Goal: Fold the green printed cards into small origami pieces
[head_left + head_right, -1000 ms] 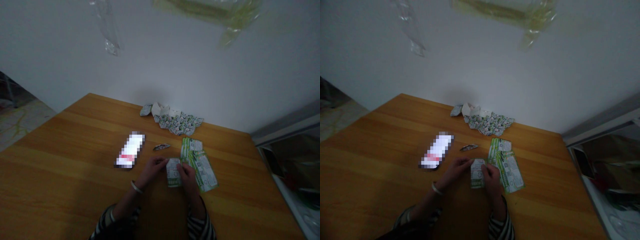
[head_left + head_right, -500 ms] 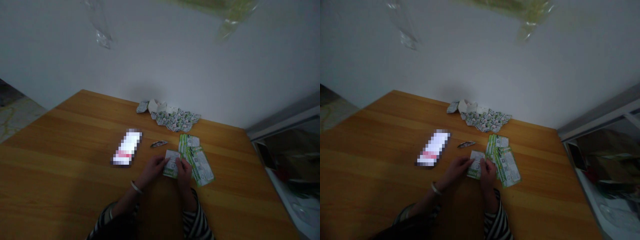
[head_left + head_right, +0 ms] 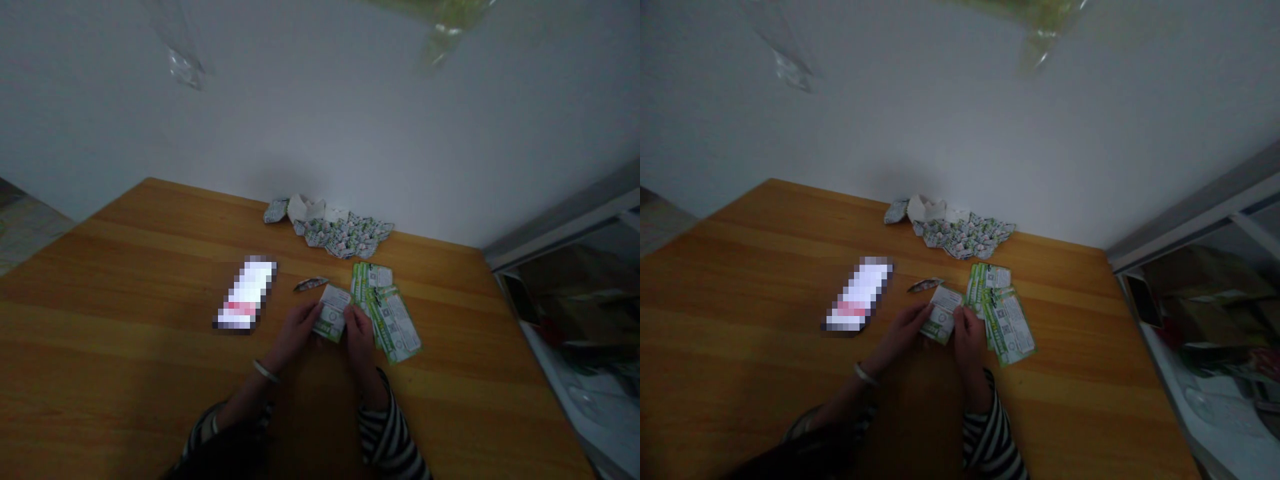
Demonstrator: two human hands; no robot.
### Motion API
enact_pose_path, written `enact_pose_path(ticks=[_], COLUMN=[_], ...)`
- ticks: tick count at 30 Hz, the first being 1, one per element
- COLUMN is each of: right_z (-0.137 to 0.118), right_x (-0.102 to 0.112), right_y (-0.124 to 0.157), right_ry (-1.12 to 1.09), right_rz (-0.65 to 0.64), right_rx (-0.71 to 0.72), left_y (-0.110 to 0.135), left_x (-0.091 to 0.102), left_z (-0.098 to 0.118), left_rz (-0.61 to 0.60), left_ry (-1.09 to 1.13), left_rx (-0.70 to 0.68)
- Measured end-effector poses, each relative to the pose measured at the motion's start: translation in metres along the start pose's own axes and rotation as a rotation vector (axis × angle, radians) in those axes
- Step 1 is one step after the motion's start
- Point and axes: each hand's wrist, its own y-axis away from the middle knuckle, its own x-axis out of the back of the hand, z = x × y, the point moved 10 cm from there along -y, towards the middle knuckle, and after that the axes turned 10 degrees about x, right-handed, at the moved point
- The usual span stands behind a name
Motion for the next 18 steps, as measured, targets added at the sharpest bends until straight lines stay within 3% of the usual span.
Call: enact_pose_path(ticks=[3, 8, 12, 14, 16, 18], right_z=[-0.014, -0.035, -0.025, -0.017, -0.013, -0.011], right_x=[0.0, -0.01, 0.01, 0.019, 0.022, 0.019], right_y=[-0.003, -0.006, -0.01, -0.01, -0.009, -0.008], right_ry=[-0.021, 0.05, -0.009, -0.055, -0.099, -0.138], right_rz=[-0.041, -0.236, -0.065, 0.033, 0.079, 0.073], right_rx=[0.077, 0.265, 0.207, 0.152, 0.115, 0.091], left_y=[-0.005, -0.002, 0.007, 0.012, 0.014, 0.012], left_x=[0.011, 0.017, 0.019, 0.011, 0.004, 0.008], left_z=[-0.001, 0.01, 0.027, 0.036, 0.038, 0.037], left_rz=[0.017, 0.016, 0.064, 0.002, -0.051, 0.002], left_ry=[0.123, 0.196, 0.051, -0.055, -0.155, -0.221], left_rx=[0.024, -0.057, -0.2, -0.316, -0.368, -0.362])
